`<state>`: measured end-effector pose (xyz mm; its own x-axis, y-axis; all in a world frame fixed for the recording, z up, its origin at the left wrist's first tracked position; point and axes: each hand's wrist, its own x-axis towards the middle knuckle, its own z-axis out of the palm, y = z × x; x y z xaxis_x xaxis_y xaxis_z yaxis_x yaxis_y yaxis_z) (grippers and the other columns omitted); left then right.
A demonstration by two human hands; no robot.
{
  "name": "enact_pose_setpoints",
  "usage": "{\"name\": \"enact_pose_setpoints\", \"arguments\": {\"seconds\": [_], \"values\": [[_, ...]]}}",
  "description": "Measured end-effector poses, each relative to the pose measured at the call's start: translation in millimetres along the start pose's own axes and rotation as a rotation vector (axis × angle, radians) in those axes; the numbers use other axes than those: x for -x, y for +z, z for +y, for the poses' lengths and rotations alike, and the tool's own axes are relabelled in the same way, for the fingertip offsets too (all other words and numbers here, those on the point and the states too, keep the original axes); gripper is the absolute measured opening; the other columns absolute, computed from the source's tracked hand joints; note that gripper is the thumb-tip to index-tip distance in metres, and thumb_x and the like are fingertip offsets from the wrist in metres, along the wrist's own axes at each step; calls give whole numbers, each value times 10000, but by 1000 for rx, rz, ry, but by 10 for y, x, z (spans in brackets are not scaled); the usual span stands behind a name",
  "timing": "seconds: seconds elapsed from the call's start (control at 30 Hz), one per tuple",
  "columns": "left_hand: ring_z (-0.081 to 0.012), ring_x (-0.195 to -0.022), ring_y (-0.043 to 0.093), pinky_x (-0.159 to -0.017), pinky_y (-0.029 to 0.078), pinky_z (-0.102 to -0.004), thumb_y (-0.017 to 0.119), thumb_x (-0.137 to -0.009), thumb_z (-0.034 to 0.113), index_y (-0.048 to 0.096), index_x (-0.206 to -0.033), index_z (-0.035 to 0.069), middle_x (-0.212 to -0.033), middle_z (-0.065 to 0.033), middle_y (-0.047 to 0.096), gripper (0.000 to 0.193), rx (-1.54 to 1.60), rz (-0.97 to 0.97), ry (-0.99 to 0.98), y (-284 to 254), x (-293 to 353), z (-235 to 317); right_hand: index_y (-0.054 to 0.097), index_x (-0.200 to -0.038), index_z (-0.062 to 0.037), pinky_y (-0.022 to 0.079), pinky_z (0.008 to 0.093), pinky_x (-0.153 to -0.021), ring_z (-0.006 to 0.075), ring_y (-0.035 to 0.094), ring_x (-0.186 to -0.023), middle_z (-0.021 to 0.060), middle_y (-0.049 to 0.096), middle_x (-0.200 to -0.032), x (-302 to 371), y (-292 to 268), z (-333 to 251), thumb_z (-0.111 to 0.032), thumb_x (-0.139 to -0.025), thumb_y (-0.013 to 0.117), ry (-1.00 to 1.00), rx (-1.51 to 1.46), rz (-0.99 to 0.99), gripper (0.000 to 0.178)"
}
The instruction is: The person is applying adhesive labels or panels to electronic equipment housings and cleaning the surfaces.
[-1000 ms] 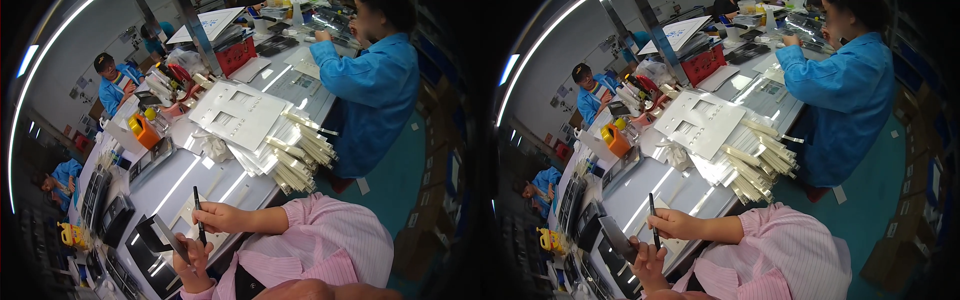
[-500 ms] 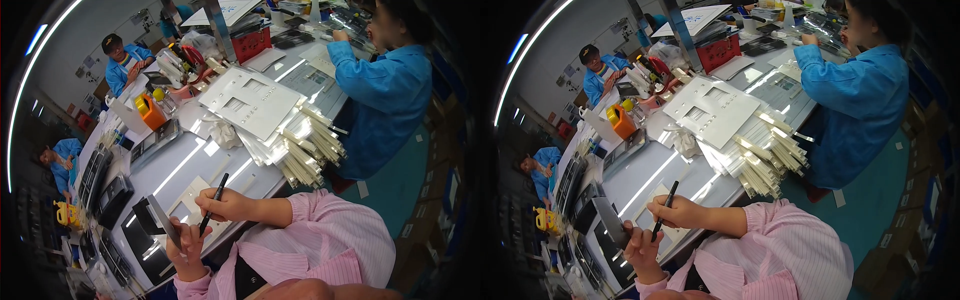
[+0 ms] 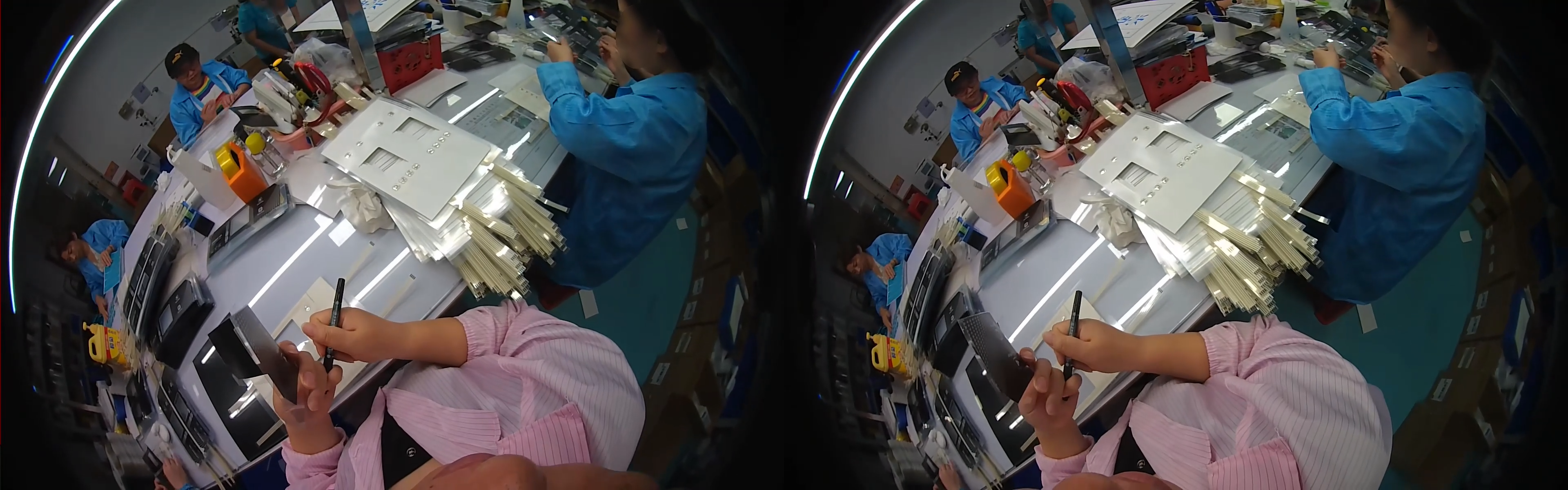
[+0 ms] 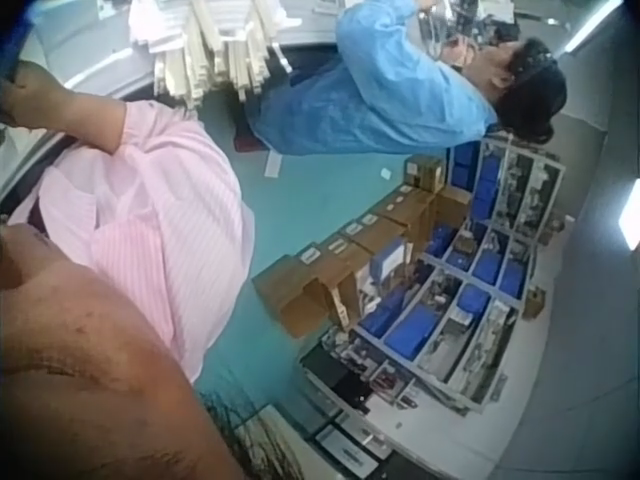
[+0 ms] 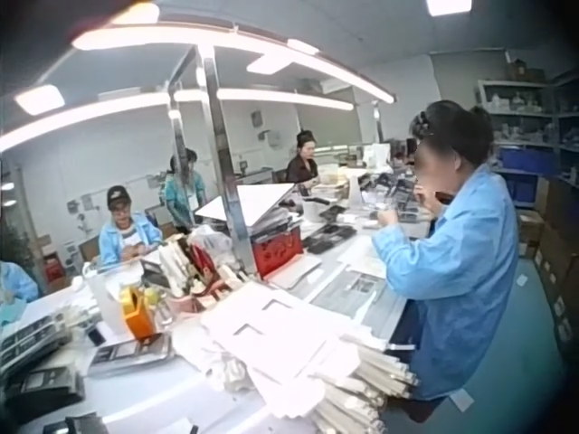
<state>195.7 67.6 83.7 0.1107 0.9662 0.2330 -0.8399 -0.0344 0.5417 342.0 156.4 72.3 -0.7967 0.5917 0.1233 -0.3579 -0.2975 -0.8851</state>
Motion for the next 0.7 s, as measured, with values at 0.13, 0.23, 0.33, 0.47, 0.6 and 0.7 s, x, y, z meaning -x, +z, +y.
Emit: {"name": "enact_pose_setpoints", "arguments": {"seconds": [0.13,0.23,0.33,0.47,0.6,0.7], "values": [[-80,-420,419,-579,328,-291,441,-951,20,438,-1299,70,-867,-44,593,352,-15,-42,-103,-29,64,60,553,-786,-68,332,236,-487,76,415,-512,-16,454,-579,46,10,31,-401,-1021,463,2,23,-22,417],[-66,-407,405,-576,333,-290,424,-954,25,444,-1291,68,-843,-38,586,341,110,-87,-136,-45,122,20,557,-794,-64,339,241,-494,77,420,-526,-14,466,-591,115,-14,-30,-387,-1023,458,-43,94,-91,408],[-57,-413,406,-577,344,-287,404,-957,34,454,-1287,69,-834,-31,596,335,207,-52,-170,33,186,-50,547,-789,-67,340,241,-499,76,428,-546,-11,466,-602,216,-47,-134,-354,-1023,460,-141,181,-173,380],[-79,-467,455,-566,365,-293,488,-980,120,449,-1280,30,-844,-78,609,316,387,-168,-234,101,436,109,477,-746,-70,284,255,-460,91,322,-494,-5,387,-605,55,-602,-294,-241,-1035,410,-507,-19,333,342],[-80,-439,441,-496,350,-243,465,-1016,148,517,-1229,-3,-857,-158,654,267,-333,404,93,-54,450,328,502,-959,-45,365,230,-460,105,470,-499,66,519,-659,83,-135,-576,-418,-1038,420,-752,229,281,390],[-78,-466,481,-461,349,-186,524,-999,144,554,-1267,-9,-904,-180,700,310,-788,562,303,18,73,457,524,-1178,-9,485,275,-668,162,598,-719,109,633,-857,-110,-197,-618,-417,-1047,388,-815,172,452,450]]}}
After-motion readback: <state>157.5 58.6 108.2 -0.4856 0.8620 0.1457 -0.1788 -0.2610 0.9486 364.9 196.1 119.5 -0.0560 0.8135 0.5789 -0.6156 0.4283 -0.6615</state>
